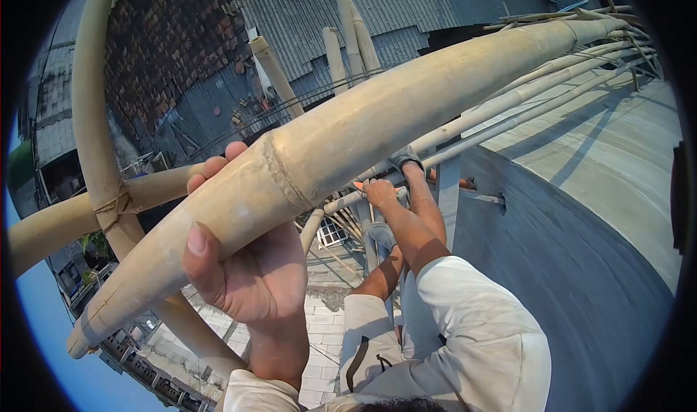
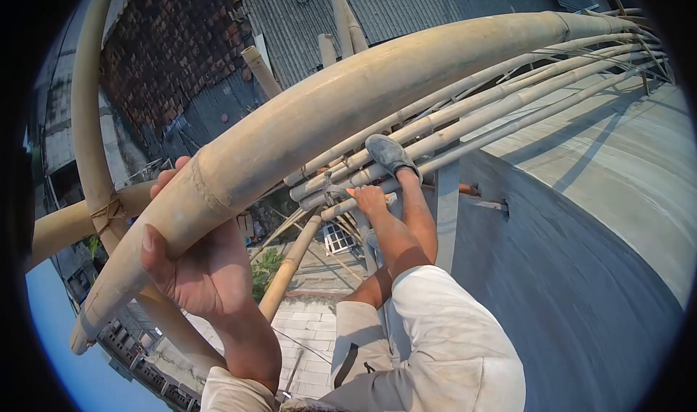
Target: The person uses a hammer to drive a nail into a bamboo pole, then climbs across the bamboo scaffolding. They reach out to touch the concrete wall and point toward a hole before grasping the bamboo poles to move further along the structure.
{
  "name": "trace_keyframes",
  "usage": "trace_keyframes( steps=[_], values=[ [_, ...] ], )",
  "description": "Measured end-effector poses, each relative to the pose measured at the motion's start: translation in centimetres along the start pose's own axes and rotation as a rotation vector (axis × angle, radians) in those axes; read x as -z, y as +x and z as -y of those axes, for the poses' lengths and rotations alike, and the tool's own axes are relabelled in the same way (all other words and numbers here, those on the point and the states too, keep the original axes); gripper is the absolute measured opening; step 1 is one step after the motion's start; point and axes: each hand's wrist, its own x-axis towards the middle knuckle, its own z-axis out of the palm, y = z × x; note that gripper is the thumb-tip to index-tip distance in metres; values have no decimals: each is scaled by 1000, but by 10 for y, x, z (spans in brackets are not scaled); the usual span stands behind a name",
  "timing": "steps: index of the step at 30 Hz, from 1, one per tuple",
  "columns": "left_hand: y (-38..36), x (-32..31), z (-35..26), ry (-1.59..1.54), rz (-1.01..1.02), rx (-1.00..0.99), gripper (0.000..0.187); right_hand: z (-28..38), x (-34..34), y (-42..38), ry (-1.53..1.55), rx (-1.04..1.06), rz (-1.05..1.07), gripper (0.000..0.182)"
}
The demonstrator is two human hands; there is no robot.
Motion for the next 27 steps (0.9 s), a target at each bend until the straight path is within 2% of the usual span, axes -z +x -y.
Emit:
trace_keyframes(
  steps=[1,2,3,4,5,6,9,11,14,18,20,27],
  values=[
    [2,5,1,14,0,-3,46,-6,-12,11,-51,92,21,23],
    [5,10,2,26,17,-7,47,-9,-24,20,-101,124,-68,17],
    [6,14,2,37,30,-9,48,-17,-42,31,-91,131,-69,17],
    [6,12,4,-42,68,-62,60,-26,-60,48,-163,216,-148,18],
    [7,10,4,-31,65,-67,60,-30,-76,62,-232,300,-226,18],
    [7,9,2,-33,83,-56,63,-31,-75,68,-187,208,-240,19],
    [8,10,-4,-5,89,-66,69,-45,-74,88,-178,294,-260,20],
    [8,10,-4,27,74,-61,70,-46,-63,89,-218,284,-199,22],
    [8,12,-4,13,137,-28,70,-41,-44,75,-316,146,-139,24],
    [7,16,-5,21,137,-70,69,-49,-31,79,-286,147,-16,26],
    [7,18,-6,23,171,-30,69,-56,-42,91,-304,153,-9,26],
    [6,17,-7,114,131,-110,69,-78,-69,111,-277,177,-39,24]
  ],
)
